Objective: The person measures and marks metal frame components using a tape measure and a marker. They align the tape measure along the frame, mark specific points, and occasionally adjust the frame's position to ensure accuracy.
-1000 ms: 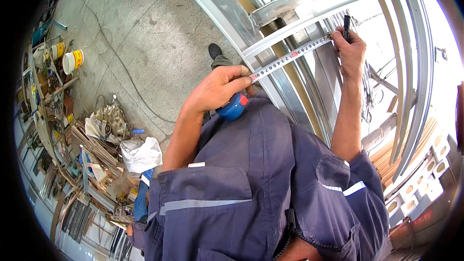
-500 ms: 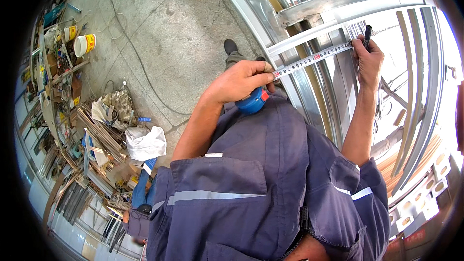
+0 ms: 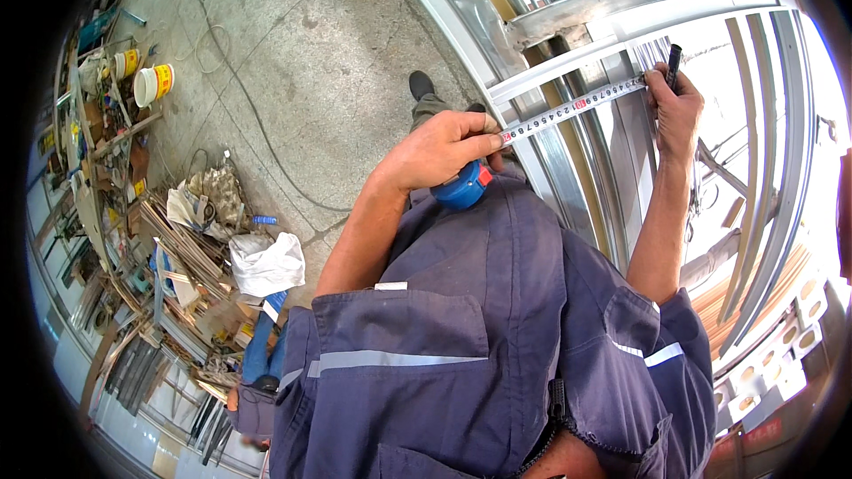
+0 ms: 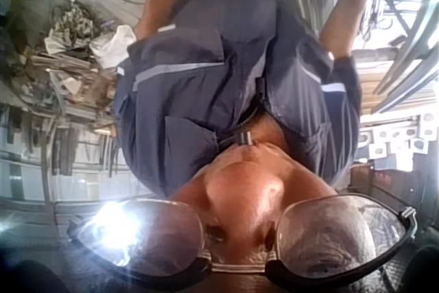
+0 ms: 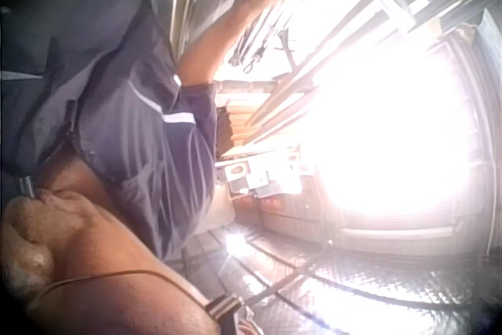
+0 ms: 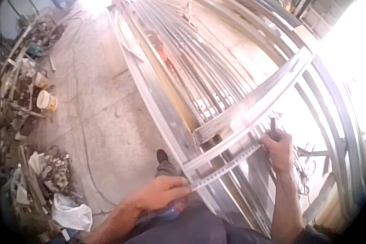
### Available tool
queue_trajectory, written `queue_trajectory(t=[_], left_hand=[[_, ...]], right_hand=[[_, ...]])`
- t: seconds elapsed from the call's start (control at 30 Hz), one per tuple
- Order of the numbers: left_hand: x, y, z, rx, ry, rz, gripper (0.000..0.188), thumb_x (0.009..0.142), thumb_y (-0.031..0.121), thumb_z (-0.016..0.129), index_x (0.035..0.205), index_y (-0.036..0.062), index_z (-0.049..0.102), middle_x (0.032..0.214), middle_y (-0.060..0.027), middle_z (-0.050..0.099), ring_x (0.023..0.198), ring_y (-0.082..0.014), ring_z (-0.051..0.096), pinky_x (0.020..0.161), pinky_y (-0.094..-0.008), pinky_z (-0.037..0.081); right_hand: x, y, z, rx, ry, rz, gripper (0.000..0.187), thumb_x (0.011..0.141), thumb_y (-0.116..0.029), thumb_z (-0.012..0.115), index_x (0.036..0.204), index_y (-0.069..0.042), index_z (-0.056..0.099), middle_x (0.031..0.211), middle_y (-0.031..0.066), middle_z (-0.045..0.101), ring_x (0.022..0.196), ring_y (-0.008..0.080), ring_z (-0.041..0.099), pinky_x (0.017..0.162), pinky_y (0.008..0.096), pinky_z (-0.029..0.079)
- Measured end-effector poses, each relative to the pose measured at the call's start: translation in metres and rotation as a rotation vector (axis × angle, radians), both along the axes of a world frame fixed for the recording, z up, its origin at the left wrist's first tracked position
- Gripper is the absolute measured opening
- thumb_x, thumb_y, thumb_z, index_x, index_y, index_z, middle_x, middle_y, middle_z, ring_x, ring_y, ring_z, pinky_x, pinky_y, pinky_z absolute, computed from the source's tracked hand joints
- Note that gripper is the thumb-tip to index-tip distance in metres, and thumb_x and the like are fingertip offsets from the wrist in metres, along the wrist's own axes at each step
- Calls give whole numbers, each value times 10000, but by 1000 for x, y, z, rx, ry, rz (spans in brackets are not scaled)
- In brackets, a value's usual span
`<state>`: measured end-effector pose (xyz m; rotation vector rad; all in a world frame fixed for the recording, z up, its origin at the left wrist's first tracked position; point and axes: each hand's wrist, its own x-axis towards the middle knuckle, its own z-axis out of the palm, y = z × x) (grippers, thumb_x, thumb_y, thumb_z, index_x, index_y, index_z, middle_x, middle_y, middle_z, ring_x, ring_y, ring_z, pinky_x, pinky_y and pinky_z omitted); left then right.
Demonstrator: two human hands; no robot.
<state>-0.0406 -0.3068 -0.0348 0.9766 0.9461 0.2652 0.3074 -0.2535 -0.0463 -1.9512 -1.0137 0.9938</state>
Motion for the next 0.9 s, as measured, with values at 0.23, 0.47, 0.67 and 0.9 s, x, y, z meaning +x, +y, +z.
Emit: queue_trajectory(t=[0.23, 0.47, 0.67, 0.9], left_hand=[[3, 1, 2, -14, 36, -10, 258, 1003, 212, 586, 974, -16, 702, 892, -60, 733, 875, -127, 647, 810, -289, 501], [8, 3, 10, -35, 80, 31, 247, 1004, 190, 585, 983, -31, 695, 875, -70, 737, 842, -125, 651, 786, -293, 512], [9, 6, 15, -80, 129, 26, 206, 993, 154, 605, 969, -25, 703, 863, -71, 751, 823, -112, 649, 762, -291, 509], [5, 7, 12, -244, 156, 23, 198, 995, 136, 609, 988, -31, 715, 896, -74, 752, 844, -117, 659, 779, -281, 514]], right_hand=[[-9, -1, 8, -39, 10, -50, 233, 851, -169, 760, 1019, -7, 745, 708, -44, 604, 619, 41, 503, 558, 213, 370], [-20, 3, 26, -84, 68, -75, 139, 844, -142, 749, 919, -26, 743, 666, -58, 569, 587, 30, 474, 543, 213, 343], [-15, -1, 22, -70, 55, -46, 119, 856, -128, 730, 881, -12, 739, 667, -68, 549, 601, 24, 454, 554, 218, 332], [-15, -2, 20, -76, 105, -38, 82, 850, -75, 705, 863, 2, 729, 704, -33, 613, 653, 38, 506, 606, 212, 386]])
